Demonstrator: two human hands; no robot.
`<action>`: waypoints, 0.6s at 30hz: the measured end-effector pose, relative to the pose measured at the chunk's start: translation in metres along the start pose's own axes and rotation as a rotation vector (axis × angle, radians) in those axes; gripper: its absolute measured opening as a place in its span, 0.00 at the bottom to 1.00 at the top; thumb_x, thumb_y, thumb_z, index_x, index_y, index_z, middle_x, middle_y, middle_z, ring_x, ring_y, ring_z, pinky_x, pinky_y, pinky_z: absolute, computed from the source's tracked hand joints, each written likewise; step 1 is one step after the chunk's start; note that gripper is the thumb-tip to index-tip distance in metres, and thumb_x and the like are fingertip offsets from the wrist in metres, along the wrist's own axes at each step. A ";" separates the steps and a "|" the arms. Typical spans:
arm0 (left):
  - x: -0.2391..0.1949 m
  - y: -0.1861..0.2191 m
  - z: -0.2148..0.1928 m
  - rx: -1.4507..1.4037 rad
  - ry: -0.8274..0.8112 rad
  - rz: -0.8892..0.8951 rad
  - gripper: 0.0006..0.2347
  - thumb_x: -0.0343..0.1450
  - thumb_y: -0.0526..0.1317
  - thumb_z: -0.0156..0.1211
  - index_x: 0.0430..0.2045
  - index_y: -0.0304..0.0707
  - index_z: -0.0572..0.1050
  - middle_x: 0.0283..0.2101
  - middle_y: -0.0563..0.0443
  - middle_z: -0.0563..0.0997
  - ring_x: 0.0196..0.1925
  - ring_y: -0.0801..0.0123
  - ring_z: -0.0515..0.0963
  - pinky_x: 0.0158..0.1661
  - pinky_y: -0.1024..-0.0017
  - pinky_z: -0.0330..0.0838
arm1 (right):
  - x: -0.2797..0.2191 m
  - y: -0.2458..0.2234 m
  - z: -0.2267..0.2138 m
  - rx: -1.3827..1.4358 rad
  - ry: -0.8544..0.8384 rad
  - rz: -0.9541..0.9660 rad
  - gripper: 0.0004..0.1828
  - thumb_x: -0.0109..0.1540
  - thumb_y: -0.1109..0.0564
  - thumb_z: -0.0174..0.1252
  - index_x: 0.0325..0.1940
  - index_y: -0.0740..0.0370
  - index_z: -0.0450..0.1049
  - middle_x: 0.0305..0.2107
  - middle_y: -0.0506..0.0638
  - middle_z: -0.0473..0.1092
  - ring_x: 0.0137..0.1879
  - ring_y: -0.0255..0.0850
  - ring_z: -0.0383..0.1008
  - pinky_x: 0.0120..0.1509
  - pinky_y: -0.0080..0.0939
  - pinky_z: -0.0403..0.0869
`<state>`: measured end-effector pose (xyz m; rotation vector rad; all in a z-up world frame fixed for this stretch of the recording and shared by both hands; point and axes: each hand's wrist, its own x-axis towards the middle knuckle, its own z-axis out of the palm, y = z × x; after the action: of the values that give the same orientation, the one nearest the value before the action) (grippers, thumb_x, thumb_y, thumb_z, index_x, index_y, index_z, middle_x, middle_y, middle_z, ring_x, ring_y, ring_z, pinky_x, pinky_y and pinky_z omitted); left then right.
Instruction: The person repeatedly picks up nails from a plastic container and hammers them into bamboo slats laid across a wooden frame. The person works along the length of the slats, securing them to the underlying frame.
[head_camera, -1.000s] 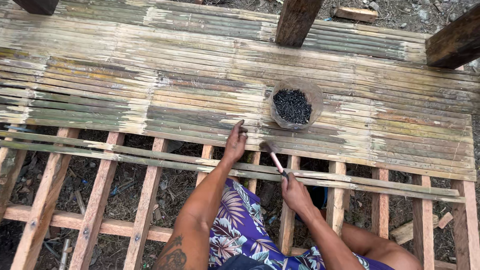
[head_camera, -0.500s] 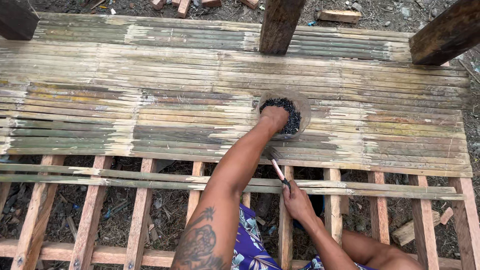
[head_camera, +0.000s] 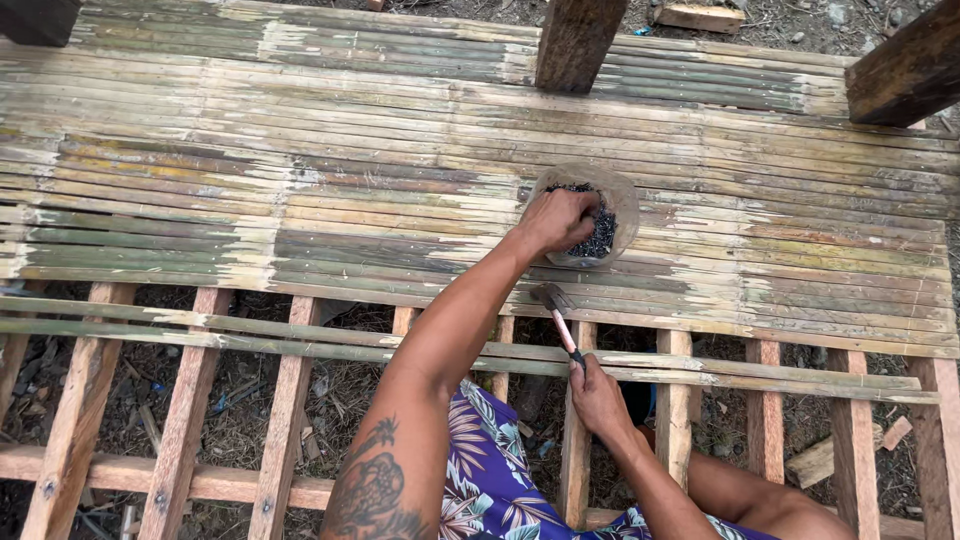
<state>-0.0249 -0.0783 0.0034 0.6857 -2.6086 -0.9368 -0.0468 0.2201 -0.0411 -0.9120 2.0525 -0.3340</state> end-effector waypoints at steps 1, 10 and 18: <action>-0.008 0.004 -0.008 -0.035 0.081 -0.003 0.09 0.70 0.39 0.56 0.41 0.37 0.75 0.32 0.37 0.83 0.37 0.44 0.83 0.40 0.51 0.77 | 0.000 -0.004 0.001 0.000 0.002 0.001 0.18 0.72 0.46 0.36 0.48 0.61 0.64 0.16 0.51 0.71 0.16 0.39 0.71 0.15 0.42 0.68; -0.170 -0.094 -0.071 -0.174 0.270 -0.241 0.12 0.71 0.32 0.53 0.49 0.33 0.71 0.28 0.41 0.83 0.26 0.57 0.84 0.31 0.60 0.80 | -0.005 -0.049 0.026 -0.121 0.120 -0.167 0.21 0.71 0.42 0.43 0.44 0.64 0.66 0.22 0.67 0.72 0.32 0.66 0.75 0.36 0.63 0.69; -0.298 -0.151 -0.034 0.118 0.338 -0.400 0.10 0.65 0.37 0.67 0.38 0.42 0.80 0.44 0.45 0.76 0.50 0.51 0.74 0.51 0.56 0.69 | -0.019 -0.119 0.063 -0.097 -0.024 -0.323 0.17 0.69 0.44 0.46 0.47 0.59 0.67 0.16 0.62 0.71 0.22 0.57 0.75 0.29 0.59 0.68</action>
<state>0.2924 -0.0429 -0.1009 1.3074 -2.2795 -0.6922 0.0680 0.1558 -0.0053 -1.3055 1.9112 -0.3954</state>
